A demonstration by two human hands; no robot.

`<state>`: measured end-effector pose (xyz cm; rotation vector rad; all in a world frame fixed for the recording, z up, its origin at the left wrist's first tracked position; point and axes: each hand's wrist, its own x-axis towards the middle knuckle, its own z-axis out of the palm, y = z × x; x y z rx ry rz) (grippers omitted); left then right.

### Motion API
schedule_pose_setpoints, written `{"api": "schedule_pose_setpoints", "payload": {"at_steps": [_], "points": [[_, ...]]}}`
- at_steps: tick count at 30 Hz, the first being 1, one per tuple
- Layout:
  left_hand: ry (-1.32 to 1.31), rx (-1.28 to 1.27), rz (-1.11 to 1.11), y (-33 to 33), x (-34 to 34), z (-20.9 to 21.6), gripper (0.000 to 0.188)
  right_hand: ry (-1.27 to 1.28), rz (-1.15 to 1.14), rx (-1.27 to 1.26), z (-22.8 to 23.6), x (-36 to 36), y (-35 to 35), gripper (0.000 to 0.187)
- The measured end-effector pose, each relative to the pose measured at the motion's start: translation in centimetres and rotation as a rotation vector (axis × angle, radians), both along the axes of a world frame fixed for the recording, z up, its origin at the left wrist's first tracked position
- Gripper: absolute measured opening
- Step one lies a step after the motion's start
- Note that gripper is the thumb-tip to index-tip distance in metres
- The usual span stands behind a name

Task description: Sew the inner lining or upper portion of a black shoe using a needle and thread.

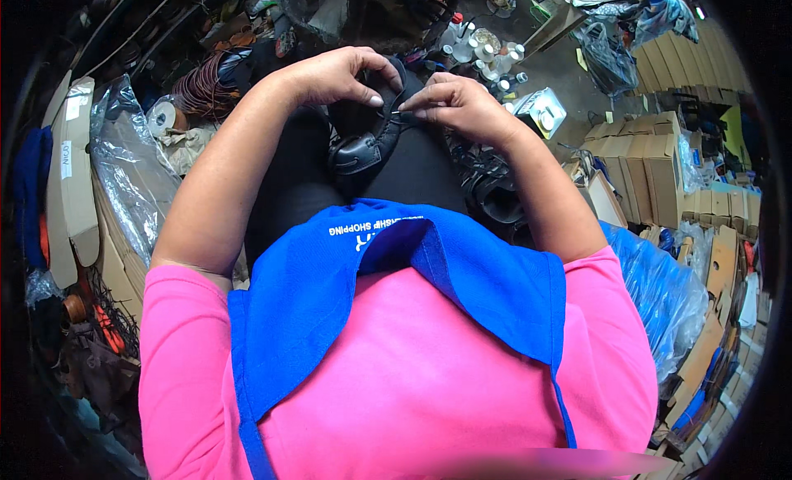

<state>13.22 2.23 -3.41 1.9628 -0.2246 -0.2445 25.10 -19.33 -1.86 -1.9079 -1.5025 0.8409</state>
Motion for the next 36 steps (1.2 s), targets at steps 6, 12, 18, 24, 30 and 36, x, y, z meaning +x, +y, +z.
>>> {"api": "schedule_pose_setpoints", "payload": {"at_steps": [6, 12, 18, 24, 30, 36], "points": [[-0.035, 0.019, 0.034, -0.2, -0.3, -0.4, 0.035, 0.288, -0.067, 0.006, -1.6, -0.2, 0.1, 0.020], [-0.242, 0.188, 0.234, -0.9, -0.8, -0.9, 0.032, 0.047, -0.174, 0.228, -1.6, -3.1, 0.6, 0.014], [-0.347, 0.387, 0.526, -1.8, -5.6, 1.2, 0.035, -0.243, -0.088, 0.214, 0.0, -3.3, -0.8, 0.023], [-0.326, 0.467, 0.578, -4.1, -9.4, 1.5, 0.019, -0.552, -0.116, 0.198, -0.6, -6.8, -1.8, 0.036], [-0.460, 0.671, 0.634, -4.4, -8.8, 0.5, 0.020, -0.495, -0.149, 0.200, -1.2, -6.4, -2.0, 0.034], [-0.300, 0.271, 0.564, -3.9, -8.4, 0.2, 0.021, -0.101, -0.183, 0.072, -0.4, -3.9, -1.0, 0.032]]}}
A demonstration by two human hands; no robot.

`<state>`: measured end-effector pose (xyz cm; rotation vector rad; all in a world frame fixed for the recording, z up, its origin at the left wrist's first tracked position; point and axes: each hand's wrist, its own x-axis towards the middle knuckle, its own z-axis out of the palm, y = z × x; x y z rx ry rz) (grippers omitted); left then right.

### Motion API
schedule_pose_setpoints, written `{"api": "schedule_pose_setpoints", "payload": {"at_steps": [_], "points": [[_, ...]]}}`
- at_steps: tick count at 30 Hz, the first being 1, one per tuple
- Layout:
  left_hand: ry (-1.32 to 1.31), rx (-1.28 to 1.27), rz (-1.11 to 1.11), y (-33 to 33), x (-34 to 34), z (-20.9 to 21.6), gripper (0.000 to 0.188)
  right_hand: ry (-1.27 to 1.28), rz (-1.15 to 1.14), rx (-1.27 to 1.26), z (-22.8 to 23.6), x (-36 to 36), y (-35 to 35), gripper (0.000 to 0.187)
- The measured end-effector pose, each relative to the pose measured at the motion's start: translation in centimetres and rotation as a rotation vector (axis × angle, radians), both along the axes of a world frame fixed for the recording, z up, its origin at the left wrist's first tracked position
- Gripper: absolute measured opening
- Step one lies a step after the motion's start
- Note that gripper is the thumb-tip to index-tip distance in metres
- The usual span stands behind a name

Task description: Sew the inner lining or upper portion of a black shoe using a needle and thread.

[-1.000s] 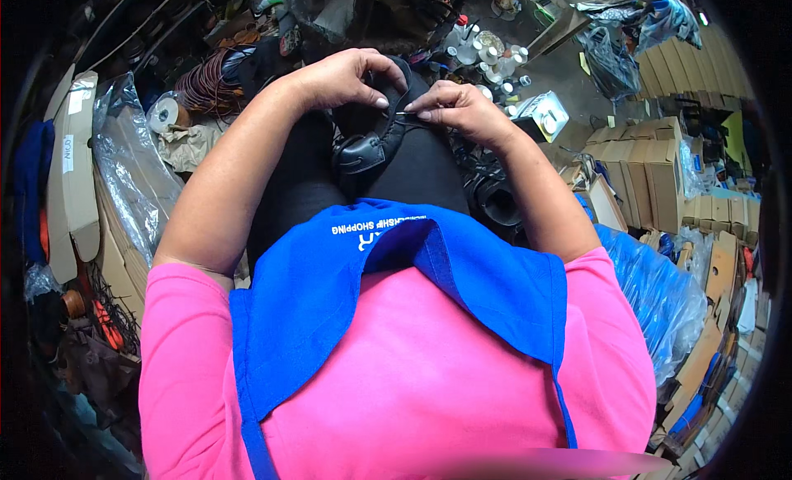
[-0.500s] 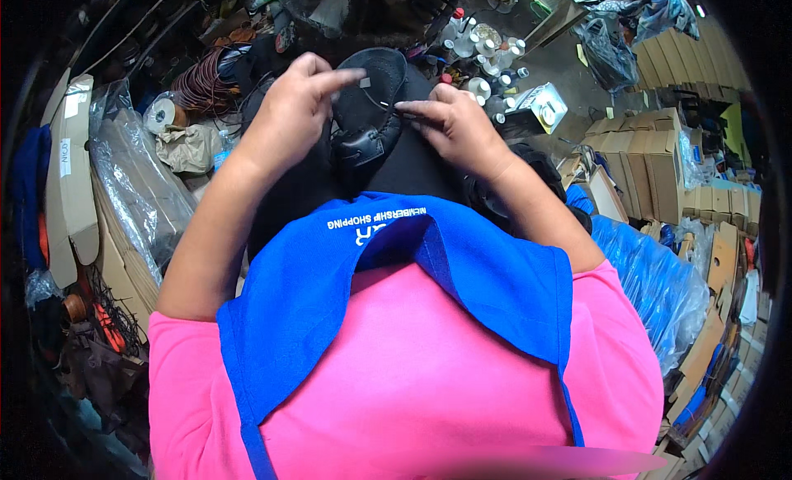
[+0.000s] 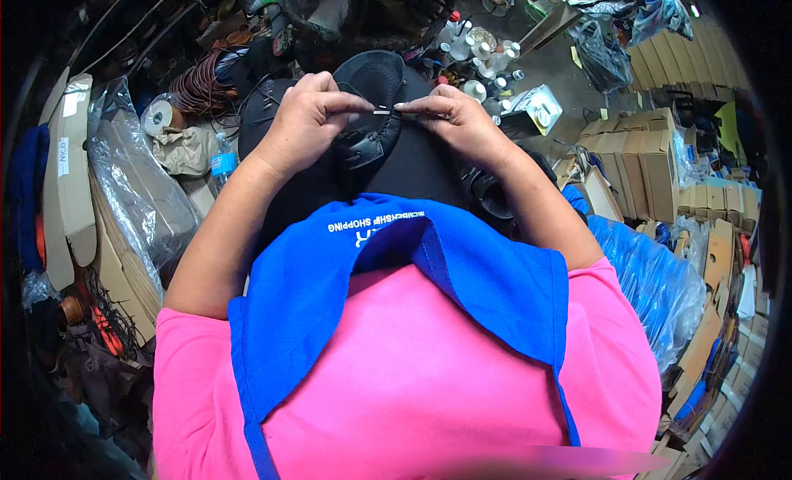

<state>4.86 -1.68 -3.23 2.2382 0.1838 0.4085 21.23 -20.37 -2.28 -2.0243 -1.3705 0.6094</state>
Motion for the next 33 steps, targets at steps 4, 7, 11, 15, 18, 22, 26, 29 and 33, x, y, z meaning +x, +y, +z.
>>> {"api": "schedule_pose_setpoints", "payload": {"at_steps": [4, 7, 11, 15, 18, 22, 26, 29, 33], "points": [[0.046, 0.348, 0.042, -0.1, -0.3, -0.3, 0.021, -0.367, 0.091, 0.024, 0.6, -1.0, -0.4, 0.032], [-0.006, 0.306, 0.078, -0.3, -0.1, -0.6, 0.021, -0.488, 0.069, 0.081, 0.5, -1.5, -0.6, 0.034], [-0.038, -0.095, 0.009, 0.1, 0.6, -0.8, 0.022, -0.147, 0.053, 0.008, 0.3, 0.0, -0.2, 0.035], [-0.036, 0.120, -0.002, 0.7, 1.1, -1.3, 0.023, 0.101, 0.056, -0.045, 0.3, 1.5, 0.5, 0.029], [-0.001, 0.148, 0.002, 0.8, 1.2, -1.7, 0.024, 0.161, 0.039, -0.090, 0.4, 1.9, 1.0, 0.025], [0.004, 0.144, -0.002, 0.9, 1.1, -2.0, 0.023, 0.151, 0.078, -0.099, 0.5, 2.2, 1.4, 0.022], [-0.008, 0.162, -0.017, 0.9, 1.2, -1.9, 0.022, 0.178, 0.070, -0.116, 0.6, 2.3, 1.4, 0.021], [0.031, 0.083, -0.030, 1.0, 1.2, -1.7, 0.022, 0.168, 0.060, -0.146, 0.8, 2.3, 1.4, 0.021], [0.001, 0.117, -0.042, 0.9, 1.1, -1.8, 0.024, 0.173, 0.075, -0.122, 0.8, 2.4, 1.4, 0.021]]}}
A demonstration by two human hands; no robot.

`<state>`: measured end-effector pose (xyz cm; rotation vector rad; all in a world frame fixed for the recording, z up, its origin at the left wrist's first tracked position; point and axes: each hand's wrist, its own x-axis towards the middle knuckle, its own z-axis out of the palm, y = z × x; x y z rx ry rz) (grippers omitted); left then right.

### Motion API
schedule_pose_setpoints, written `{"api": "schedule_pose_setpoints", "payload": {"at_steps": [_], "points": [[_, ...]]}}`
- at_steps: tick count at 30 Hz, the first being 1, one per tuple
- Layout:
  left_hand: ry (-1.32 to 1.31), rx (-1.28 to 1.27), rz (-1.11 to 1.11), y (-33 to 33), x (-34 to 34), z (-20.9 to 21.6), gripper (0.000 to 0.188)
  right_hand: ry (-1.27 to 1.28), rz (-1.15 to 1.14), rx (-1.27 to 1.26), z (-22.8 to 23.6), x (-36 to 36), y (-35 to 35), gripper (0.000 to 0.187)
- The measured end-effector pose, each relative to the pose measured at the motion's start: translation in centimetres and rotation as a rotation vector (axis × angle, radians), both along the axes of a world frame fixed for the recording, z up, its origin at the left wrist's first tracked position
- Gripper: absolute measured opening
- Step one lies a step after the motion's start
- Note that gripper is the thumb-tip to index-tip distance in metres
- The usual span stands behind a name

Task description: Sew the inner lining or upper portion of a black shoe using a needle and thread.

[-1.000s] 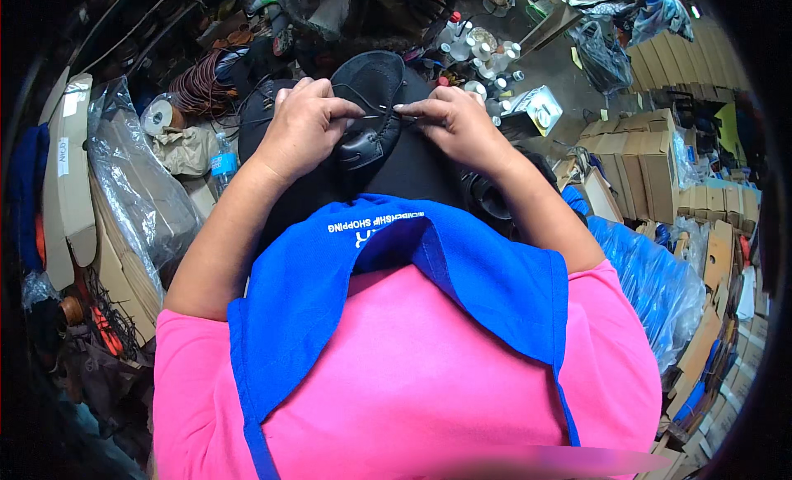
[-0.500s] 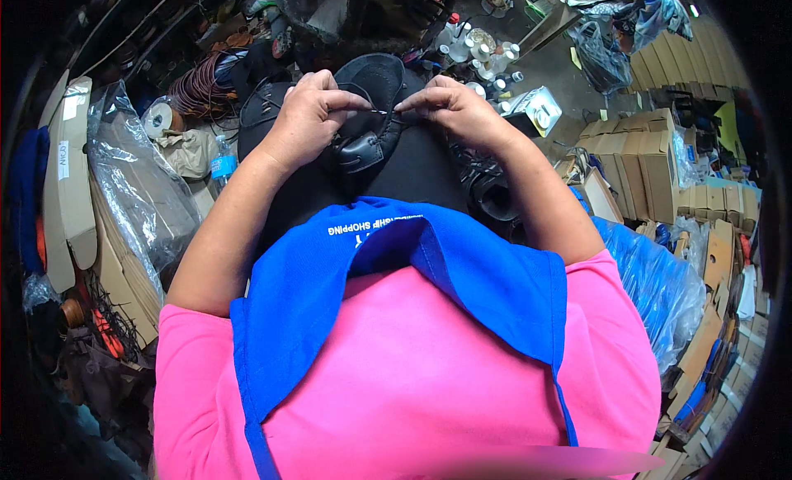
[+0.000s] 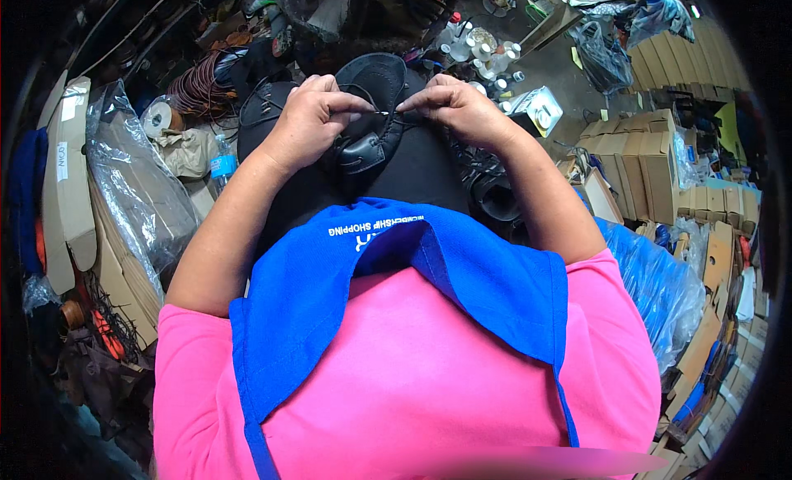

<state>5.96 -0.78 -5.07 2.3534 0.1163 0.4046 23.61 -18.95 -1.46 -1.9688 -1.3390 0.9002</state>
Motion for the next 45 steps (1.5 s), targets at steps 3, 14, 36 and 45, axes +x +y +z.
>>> {"api": "schedule_pose_setpoints", "payload": {"at_steps": [3, 14, 36, 45], "points": [[0.000, 0.026, 0.002, -0.1, 0.1, -0.3, 0.025, -0.010, 0.012, -0.005, -0.2, 0.1, -0.1, 0.022], [0.003, -0.051, -0.090, -0.4, 1.4, 1.1, 0.020, 0.000, 0.046, 0.028, -0.1, -0.1, -0.4, 0.030], [0.061, -0.268, 0.018, -1.4, 2.1, 0.1, 0.011, 0.368, -0.105, 0.106, -1.5, -0.9, 0.9, 0.012], [0.152, -0.083, 0.059, -0.7, 0.1, 1.6, 0.011, 0.482, -0.209, 0.010, -1.4, 0.5, -1.3, 0.014]]}}
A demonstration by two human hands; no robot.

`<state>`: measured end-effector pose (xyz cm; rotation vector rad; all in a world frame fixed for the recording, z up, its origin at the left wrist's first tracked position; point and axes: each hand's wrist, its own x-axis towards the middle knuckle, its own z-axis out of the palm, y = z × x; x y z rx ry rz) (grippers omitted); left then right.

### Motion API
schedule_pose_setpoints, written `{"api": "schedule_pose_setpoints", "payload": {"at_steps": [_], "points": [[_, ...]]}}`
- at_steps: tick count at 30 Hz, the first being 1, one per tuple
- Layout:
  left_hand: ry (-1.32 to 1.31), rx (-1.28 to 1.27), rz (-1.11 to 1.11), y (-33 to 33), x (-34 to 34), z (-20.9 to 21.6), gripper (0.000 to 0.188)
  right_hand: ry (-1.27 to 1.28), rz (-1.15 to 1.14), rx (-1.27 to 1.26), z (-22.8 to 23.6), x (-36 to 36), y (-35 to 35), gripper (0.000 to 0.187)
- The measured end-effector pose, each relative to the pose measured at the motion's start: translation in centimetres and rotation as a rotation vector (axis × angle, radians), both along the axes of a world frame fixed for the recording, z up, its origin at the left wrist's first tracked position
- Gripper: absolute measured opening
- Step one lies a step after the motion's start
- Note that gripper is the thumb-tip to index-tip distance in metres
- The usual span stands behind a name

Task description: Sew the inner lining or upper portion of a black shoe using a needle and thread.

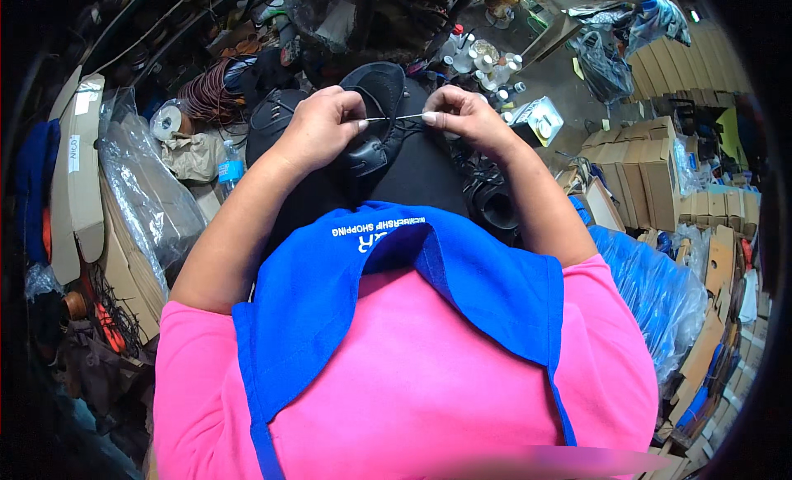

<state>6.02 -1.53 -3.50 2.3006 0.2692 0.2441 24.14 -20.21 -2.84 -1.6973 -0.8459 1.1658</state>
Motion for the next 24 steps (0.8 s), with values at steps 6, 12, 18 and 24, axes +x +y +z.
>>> {"api": "schedule_pose_setpoints", "payload": {"at_steps": [6, 12, 18, 24], "points": [[0.127, 0.003, -0.086, -1.1, 1.6, 0.7, 0.017, -0.261, 0.062, 0.027, -0.9, -0.4, -0.7, 0.013], [0.062, 0.231, -0.205, -0.9, 1.8, 1.3, 0.014, 0.053, 0.076, 0.029, 2.8, 1.0, -2.7, 0.018], [0.055, 0.301, -0.241, -0.5, 2.1, 1.2, 0.011, -1.207, -0.031, -0.034, 2.9, 2.3, 1.2, 0.023], [0.047, 0.217, -0.256, -0.2, 1.6, 1.2, 0.013, -1.433, 0.497, 0.086, 4.3, -1.4, 1.5, 0.011]]}}
